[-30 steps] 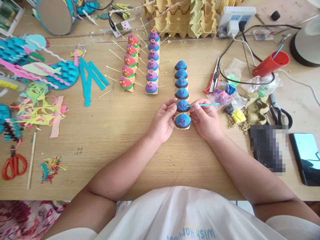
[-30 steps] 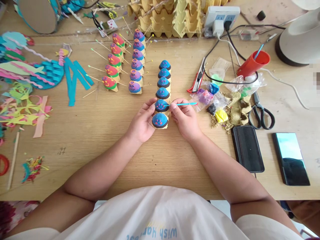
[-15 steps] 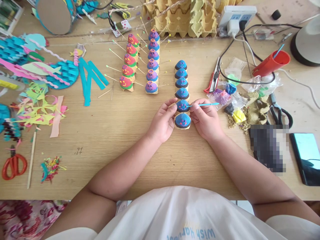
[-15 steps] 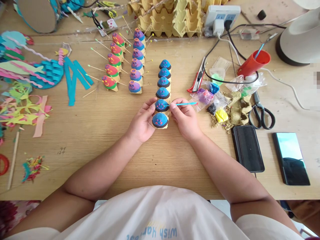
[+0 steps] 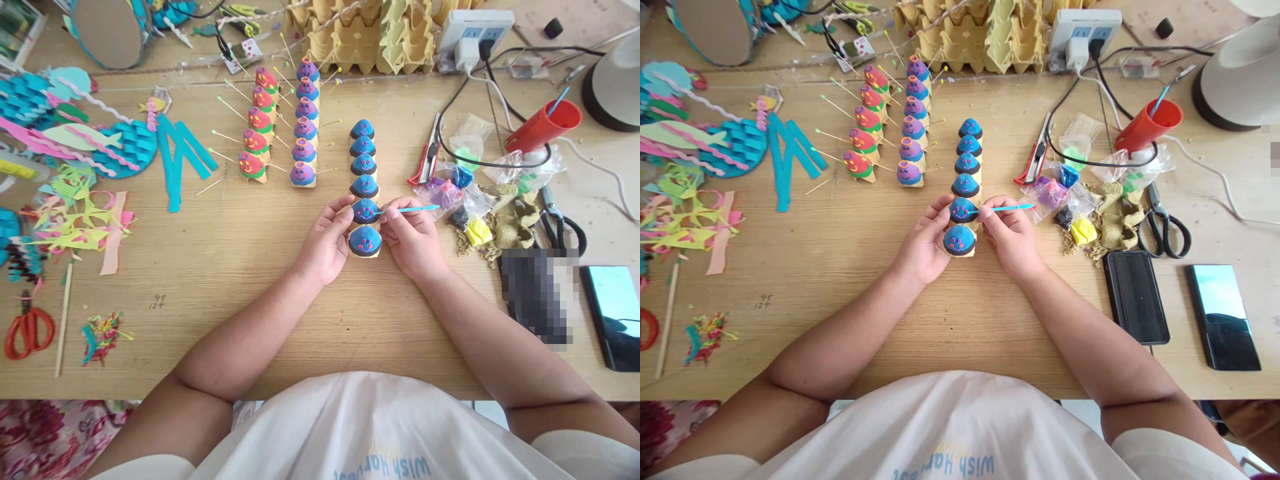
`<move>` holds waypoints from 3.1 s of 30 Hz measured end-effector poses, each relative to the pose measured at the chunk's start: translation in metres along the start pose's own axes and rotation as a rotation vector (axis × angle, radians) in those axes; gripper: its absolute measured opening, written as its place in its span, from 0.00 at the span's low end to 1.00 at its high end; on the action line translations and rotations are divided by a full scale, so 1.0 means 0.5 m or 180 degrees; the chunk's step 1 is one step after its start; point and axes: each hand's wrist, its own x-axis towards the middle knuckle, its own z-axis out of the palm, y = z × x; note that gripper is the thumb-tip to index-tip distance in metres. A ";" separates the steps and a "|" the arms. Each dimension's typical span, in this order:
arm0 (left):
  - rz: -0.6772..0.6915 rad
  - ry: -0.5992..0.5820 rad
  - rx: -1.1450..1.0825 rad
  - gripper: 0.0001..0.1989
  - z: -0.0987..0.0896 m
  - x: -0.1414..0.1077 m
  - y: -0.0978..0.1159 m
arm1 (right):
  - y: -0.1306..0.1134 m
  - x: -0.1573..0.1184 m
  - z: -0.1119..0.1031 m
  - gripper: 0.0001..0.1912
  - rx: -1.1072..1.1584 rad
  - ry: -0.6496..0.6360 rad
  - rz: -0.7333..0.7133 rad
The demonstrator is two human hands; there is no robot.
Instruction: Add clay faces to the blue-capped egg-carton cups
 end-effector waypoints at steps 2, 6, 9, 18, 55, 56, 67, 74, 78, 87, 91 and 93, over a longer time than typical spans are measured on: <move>0.0025 -0.0035 0.0009 0.06 0.001 0.000 0.000 | 0.001 0.000 -0.001 0.26 0.0009 0.0012 0.0004; 0.0007 0.0005 0.0036 0.06 0.002 -0.001 0.000 | 0.002 0.000 -0.001 0.25 0.0027 0.0028 0.0002; -0.0017 0.0031 0.0015 0.07 0.003 -0.001 0.000 | 0.002 0.000 -0.001 0.25 0.0077 0.0023 0.0010; 0.0016 -0.0049 -0.0045 0.06 0.002 -0.001 0.000 | 0.000 0.001 0.001 0.25 0.0179 0.0065 0.0062; 0.0038 -0.0015 0.0010 0.06 -0.001 0.002 -0.002 | -0.003 0.000 0.002 0.24 0.0309 -0.0018 0.0104; 0.0042 -0.0020 0.0006 0.06 -0.001 0.003 -0.002 | -0.004 -0.001 0.001 0.24 0.0315 -0.0020 0.0111; 0.0085 -0.0094 -0.0044 0.06 -0.003 0.002 -0.004 | -0.004 -0.002 0.002 0.25 0.0152 0.0023 0.0071; 0.0029 0.0001 0.0025 0.07 0.000 0.001 -0.002 | -0.004 -0.001 0.002 0.26 0.0076 0.0020 0.0080; 0.0032 -0.0009 0.0045 0.07 -0.002 0.001 -0.002 | -0.004 0.000 0.002 0.26 0.0131 0.0017 0.0084; 0.0039 -0.0042 -0.0029 0.07 0.001 0.000 -0.002 | -0.004 -0.001 0.001 0.25 0.0180 -0.0032 0.0071; 0.0051 -0.0022 -0.0004 0.06 0.000 0.001 -0.003 | -0.005 -0.001 0.002 0.25 0.0151 -0.0035 0.0101; 0.0062 -0.0059 -0.0033 0.07 -0.001 0.001 -0.004 | -0.005 -0.001 0.002 0.25 0.0179 -0.0040 0.0080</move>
